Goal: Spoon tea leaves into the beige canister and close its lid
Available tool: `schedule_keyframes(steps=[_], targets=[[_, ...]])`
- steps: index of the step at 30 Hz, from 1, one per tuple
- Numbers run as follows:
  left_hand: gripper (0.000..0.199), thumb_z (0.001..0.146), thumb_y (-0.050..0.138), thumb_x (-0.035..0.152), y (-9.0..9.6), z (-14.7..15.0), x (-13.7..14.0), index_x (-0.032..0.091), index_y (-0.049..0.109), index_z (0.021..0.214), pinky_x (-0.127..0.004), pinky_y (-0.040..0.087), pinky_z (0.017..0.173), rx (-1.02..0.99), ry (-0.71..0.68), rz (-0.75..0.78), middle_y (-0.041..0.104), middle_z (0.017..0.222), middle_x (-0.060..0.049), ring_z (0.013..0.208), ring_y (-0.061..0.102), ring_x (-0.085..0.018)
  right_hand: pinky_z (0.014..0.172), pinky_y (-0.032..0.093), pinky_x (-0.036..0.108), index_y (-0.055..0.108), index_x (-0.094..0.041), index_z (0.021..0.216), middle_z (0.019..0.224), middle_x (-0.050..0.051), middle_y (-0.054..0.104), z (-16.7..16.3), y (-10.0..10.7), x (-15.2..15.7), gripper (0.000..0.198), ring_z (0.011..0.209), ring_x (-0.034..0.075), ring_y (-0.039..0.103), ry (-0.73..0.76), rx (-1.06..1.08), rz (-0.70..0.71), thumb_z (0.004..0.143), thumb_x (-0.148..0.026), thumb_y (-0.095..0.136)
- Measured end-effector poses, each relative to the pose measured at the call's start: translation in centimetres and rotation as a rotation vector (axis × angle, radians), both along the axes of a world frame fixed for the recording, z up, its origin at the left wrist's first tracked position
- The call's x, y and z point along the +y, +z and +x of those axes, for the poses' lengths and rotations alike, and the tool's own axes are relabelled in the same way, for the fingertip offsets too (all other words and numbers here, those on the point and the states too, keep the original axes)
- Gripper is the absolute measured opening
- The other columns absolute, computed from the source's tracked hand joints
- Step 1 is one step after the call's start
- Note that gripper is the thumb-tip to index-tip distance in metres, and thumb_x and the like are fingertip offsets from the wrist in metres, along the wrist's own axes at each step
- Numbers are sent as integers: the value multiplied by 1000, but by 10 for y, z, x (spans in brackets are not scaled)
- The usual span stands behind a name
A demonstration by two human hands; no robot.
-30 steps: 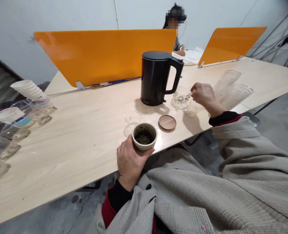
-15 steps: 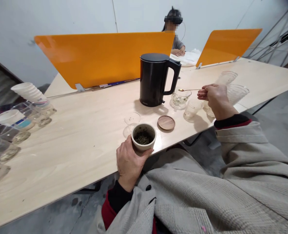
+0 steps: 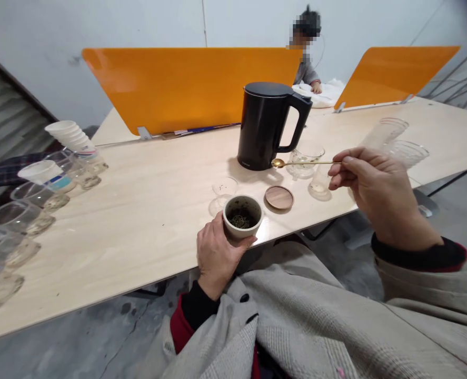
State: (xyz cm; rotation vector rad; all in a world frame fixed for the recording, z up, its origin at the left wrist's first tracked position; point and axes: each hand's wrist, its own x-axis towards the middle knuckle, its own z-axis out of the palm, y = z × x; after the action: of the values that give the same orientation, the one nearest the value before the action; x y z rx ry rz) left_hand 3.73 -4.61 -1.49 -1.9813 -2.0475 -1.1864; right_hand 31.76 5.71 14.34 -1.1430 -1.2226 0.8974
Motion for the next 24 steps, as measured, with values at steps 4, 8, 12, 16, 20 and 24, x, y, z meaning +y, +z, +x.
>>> schedule_keyframes(steps=[4, 8, 12, 16, 20, 24], targets=[[88, 81, 87, 74, 3, 2, -1, 16, 58, 141, -49, 57, 94, -15, 9, -38, 79, 115, -16, 107, 76, -36, 54, 57, 25, 73, -23, 87, 73, 0, 70, -27, -4, -3, 4, 54, 11, 65, 128, -55, 34, 90, -24, 75], [87, 80, 87, 75, 6, 4, -1, 19, 57, 140, -49, 56, 95, -39, 4, -67, 79, 115, -13, 107, 76, -35, 54, 56, 27, 74, -26, 88, 75, 0, 72, -52, -14, 2, 8, 56, 13, 66, 218, -114, 50, 94, -31, 76], [90, 79, 86, 78, 6, 4, -1, 20, 56, 142, -49, 56, 95, -51, -2, -66, 79, 116, -13, 107, 75, -34, 54, 56, 26, 72, -25, 89, 74, 0, 72, -67, -20, 9, 13, 55, 13, 67, 285, -152, 43, 94, -35, 78], [95, 78, 84, 83, 5, 4, -1, 18, 56, 142, -50, 57, 94, -42, 1, -35, 79, 115, -14, 105, 76, -34, 52, 57, 26, 71, -26, 87, 74, 0, 72, -72, -23, 13, 17, 55, 13, 67, 308, -165, 32, 93, -38, 81], [93, 81, 82, 82, 5, 3, -1, 18, 56, 143, -49, 57, 94, -46, -18, -46, 79, 115, -14, 106, 75, -33, 51, 57, 29, 75, -28, 87, 73, 0, 71, -64, -16, 5, 14, 55, 14, 65, 316, -173, 55, 94, -38, 81], [95, 81, 80, 85, 5, 3, -1, 17, 57, 143, -49, 56, 95, -42, -20, -45, 79, 116, -15, 107, 75, -33, 55, 58, 32, 78, -32, 92, 73, -1, 71, -51, -4, -18, 12, 57, 15, 66, 377, -385, 124, 99, -40, 75]])
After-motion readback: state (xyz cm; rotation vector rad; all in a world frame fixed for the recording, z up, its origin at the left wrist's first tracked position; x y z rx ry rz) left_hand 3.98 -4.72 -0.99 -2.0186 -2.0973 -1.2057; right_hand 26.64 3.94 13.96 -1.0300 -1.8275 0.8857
